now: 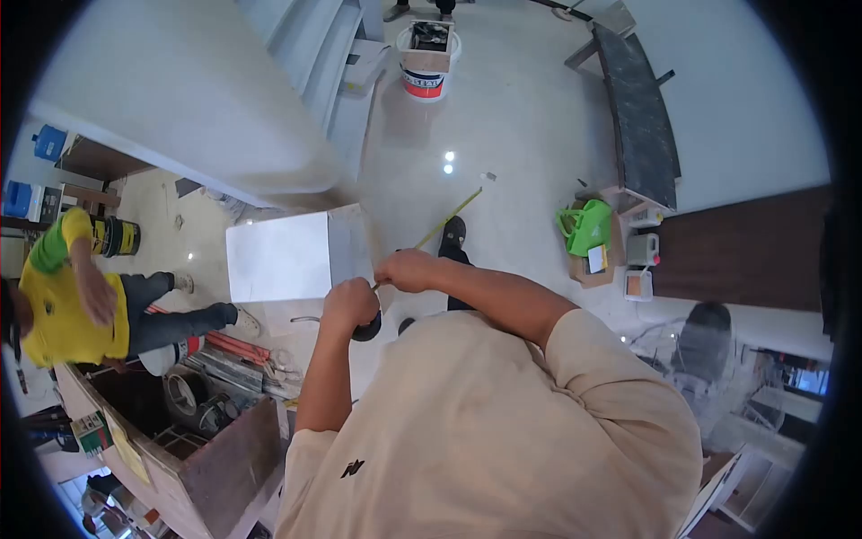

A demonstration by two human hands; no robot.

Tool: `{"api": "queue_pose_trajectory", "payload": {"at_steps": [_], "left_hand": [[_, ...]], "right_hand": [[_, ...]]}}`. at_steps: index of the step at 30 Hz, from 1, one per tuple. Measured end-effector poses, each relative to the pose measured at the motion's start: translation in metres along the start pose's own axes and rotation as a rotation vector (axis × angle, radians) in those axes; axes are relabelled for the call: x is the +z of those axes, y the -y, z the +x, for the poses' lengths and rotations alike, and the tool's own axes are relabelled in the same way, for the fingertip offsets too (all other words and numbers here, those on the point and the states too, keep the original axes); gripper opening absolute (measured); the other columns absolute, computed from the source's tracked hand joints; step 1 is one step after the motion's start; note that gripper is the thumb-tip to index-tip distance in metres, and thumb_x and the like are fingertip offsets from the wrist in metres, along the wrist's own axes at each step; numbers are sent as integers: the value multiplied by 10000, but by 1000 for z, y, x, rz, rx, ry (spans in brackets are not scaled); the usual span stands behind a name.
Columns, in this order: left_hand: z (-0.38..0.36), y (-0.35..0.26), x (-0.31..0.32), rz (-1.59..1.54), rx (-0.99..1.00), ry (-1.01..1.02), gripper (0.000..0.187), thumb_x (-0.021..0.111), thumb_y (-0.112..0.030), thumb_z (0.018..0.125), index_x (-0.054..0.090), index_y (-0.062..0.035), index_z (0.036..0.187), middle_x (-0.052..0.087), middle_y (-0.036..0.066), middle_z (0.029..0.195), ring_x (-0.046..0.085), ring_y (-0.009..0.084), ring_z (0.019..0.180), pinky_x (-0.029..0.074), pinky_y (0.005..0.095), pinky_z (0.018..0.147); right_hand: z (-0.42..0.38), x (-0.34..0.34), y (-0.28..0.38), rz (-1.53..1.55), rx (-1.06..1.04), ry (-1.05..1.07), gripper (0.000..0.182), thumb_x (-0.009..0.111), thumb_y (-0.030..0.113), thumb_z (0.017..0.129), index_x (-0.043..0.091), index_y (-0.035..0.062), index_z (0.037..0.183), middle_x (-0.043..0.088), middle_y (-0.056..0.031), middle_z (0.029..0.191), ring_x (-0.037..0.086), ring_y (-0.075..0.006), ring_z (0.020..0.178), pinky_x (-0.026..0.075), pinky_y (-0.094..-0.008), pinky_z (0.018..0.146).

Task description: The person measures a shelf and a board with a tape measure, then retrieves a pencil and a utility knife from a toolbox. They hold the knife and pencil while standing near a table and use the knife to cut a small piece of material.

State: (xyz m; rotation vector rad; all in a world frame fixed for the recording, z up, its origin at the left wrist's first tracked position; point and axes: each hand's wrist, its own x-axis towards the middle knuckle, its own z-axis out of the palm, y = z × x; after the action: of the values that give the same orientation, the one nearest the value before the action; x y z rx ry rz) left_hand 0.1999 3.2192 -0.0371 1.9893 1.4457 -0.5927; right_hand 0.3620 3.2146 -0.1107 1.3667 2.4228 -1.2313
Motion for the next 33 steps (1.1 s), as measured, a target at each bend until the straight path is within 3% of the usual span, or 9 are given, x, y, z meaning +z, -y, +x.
{"api": "queue_pose_trajectory", "payload": {"at_steps": [2, 5, 9, 11, 14, 18, 23, 28, 33], "left_hand": [[45, -18, -24, 22, -12, 8, 245, 522, -150, 795, 684, -1, 905, 657, 249, 965, 637, 394, 930, 503, 451, 829], [120, -49, -63, 92, -34, 19, 223, 578, -142, 753, 690, -16, 898, 673, 219, 968, 654, 364, 929, 521, 433, 810], [206, -65, -130, 311, -14, 113, 241, 605, -151, 747, 698, -38, 939, 679, 197, 987, 656, 344, 956, 521, 416, 829], [262, -63, -156, 289, -139, 189, 274, 626, -152, 739, 699, -46, 980, 672, 186, 1040, 648, 333, 992, 516, 412, 842], [331, -59, -187, 291, -186, 100, 295, 641, -152, 738, 701, -59, 1012, 663, 164, 1096, 640, 314, 1024, 514, 407, 847], [401, -72, -234, 371, -206, 174, 300, 615, -153, 769, 699, -91, 1050, 667, 110, 1122, 634, 286, 1050, 511, 383, 859], [497, -53, -249, 478, -241, 188, 283, 599, -177, 807, 697, -112, 1064, 666, 96, 1130, 635, 271, 1048, 514, 384, 854], [552, -43, -251, 536, -245, 219, 280, 572, -193, 828, 697, -108, 1063, 674, 105, 1104, 642, 272, 1034, 514, 384, 850], [588, -36, -240, 608, -216, 177, 267, 557, -217, 836, 702, -87, 1018, 691, 117, 1038, 660, 278, 984, 518, 381, 826]], "right_hand": [[17, -31, -38, 54, -14, -5, 231, 581, 174, 858, 635, 114, 1075, 612, -112, 1058, 593, -305, 1011, 479, -415, 827], [44, -58, -102, 182, -170, -255, 264, 585, 167, 846, 624, 113, 1102, 593, -118, 1118, 585, -316, 1027, 477, -425, 835], [41, -118, -164, 282, -85, -411, 316, 584, 165, 851, 598, 101, 1160, 554, -114, 1199, 573, -326, 1051, 468, -427, 877], [51, -121, -203, 302, -8, -421, 339, 585, 173, 857, 585, 94, 1187, 535, -109, 1230, 569, -328, 1060, 463, -424, 898], [56, -140, -241, 431, 87, -412, 288, 578, 191, 871, 620, 68, 1128, 586, -136, 1153, 573, -326, 1057, 461, -414, 906], [62, -166, -272, 641, 251, -421, 226, 575, 184, 876, 662, 41, 1027, 644, -160, 1018, 609, -329, 975, 478, -409, 862], [88, -188, -311, 770, 365, -555, 215, 579, 187, 877, 670, 29, 992, 658, -164, 990, 634, -328, 896, 497, -393, 814], [120, -179, -357, 976, 451, -623, 210, 577, 179, 877, 671, 28, 988, 662, -170, 972, 639, -328, 882, 497, -384, 795], [147, -164, -412, 964, 469, -647, 201, 580, 187, 867, 679, 39, 961, 662, -175, 949, 638, -337, 879, 496, -392, 791]]}}
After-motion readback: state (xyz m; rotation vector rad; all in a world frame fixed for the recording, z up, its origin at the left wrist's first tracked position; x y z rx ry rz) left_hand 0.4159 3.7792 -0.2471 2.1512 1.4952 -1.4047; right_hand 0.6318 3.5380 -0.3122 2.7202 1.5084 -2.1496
